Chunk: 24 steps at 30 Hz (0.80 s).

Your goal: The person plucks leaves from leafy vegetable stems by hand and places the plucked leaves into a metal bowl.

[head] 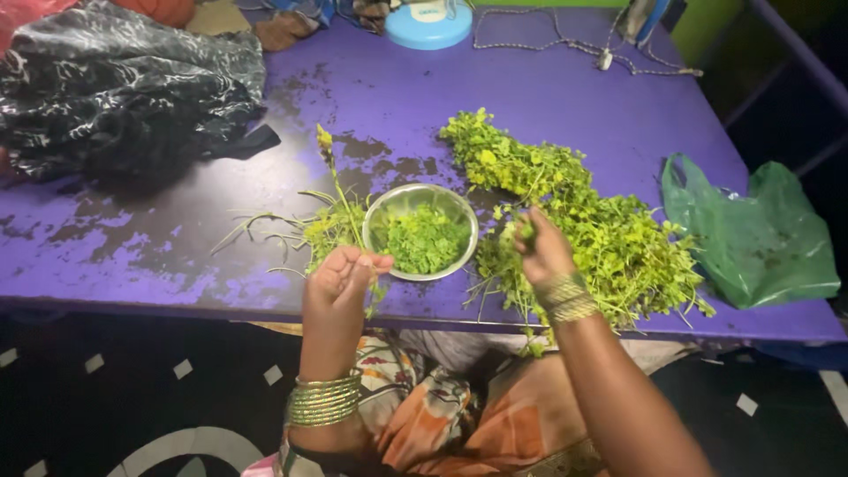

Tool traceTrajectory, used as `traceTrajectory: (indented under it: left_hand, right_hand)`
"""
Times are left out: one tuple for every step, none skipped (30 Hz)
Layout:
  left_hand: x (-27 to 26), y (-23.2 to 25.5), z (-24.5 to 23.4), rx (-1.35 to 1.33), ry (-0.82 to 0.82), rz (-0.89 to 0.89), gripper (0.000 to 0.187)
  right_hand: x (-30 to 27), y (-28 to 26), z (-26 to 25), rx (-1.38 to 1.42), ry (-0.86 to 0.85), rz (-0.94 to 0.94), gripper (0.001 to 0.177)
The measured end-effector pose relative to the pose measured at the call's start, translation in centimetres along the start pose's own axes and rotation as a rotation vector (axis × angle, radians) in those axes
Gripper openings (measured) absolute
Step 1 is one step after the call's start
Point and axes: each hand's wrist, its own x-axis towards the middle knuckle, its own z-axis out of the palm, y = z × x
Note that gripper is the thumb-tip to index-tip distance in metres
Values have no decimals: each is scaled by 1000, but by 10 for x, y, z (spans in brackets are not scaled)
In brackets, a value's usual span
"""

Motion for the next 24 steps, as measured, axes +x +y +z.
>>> traceTrajectory:
  left_hand:
    - [2,-2,-4,-91,-7,3,18]
    - [2,-4,-6,-95,-4,6,18]
    - [1,-5,-8,-105,-5,-31,18]
    - [0,-6,-9,-115,-6,-68,20]
    - [-1,-6,-10,-116,-6,-71,20]
    - [-2,-5,-9,-115,-21,-63,20]
    - [-1,-4,-10,-116,-35,-52,21]
    - [0,-2,-12,-118,-34,-52,21]
    - [-1,-3,-14,-102,-75,-37,22]
    - [-2,-4,-15,-86,-117,-21,24]
    - [-2,-6,-15,-89,-114,-29,24]
    - [-1,-7,-13,-151,-142,-61,25]
    - [0,-9,-11,-211,-176,-88,26]
    - [-1,-9,-7,-214,-178,-90,26]
    - [-1,-10,-3,-233,-219,-77,26]
    - [-2,-11,2,-251,-260,-64,27]
    - [-3,-11,8,-254,-264,-71,27]
    - [-3,-12,14,-244,-304,-84,27]
    - [-4,-12,21,-230,-345,-96,28]
    - [-7,-13,30,-229,-349,-104,28]
    - [-8,-13,38,-268,-408,-148,29]
    - [-10,-14,48,-308,-466,-193,30]
    - [-13,-16,60,-303,-473,-196,30]
    - [-15,-18,72,-384,-517,-246,27]
  right_hand:
    - [2,4,25,-89,60,-109,18]
    - [6,8,52,-208,31,-234,21]
    - [7,15,75,-324,4,-357,24]
    - [8,20,92,-557,-90,-259,25]
    - [9,24,101,-787,-182,-152,26]
    - [11,27,103,-788,-180,-150,26]
    - [17,30,104,-889,-255,-245,24]
    - [24,31,102,-988,-331,-342,25]
    - [30,29,95,-993,-332,-337,25]
    - [38,24,89,-722,-201,-327,24]
    - [40,21,82,-453,-68,-310,25]
    - [34,17,71,-458,-66,-303,25]
    - [24,12,58,-413,-12,-263,28]
    - [10,7,47,-368,41,-225,31]
    - [-7,2,37,-369,48,-226,31]
    - [-26,-1,27,-377,-42,-209,31]
    - [-46,-4,19,-384,-130,-188,31]
    - [-64,-7,13,-386,-122,-184,31]
    - [-81,-10,8,-431,-192,-158,30]
    - [-99,-13,2,-475,-263,-132,29]
    - [-114,-16,-2,-468,-256,-132,29]
    - [-129,-18,-7,-501,-271,-178,32]
    - [-142,-19,-11,-533,-287,-224,35]
    - [-154,-20,-16,-527,-281,-224,35]
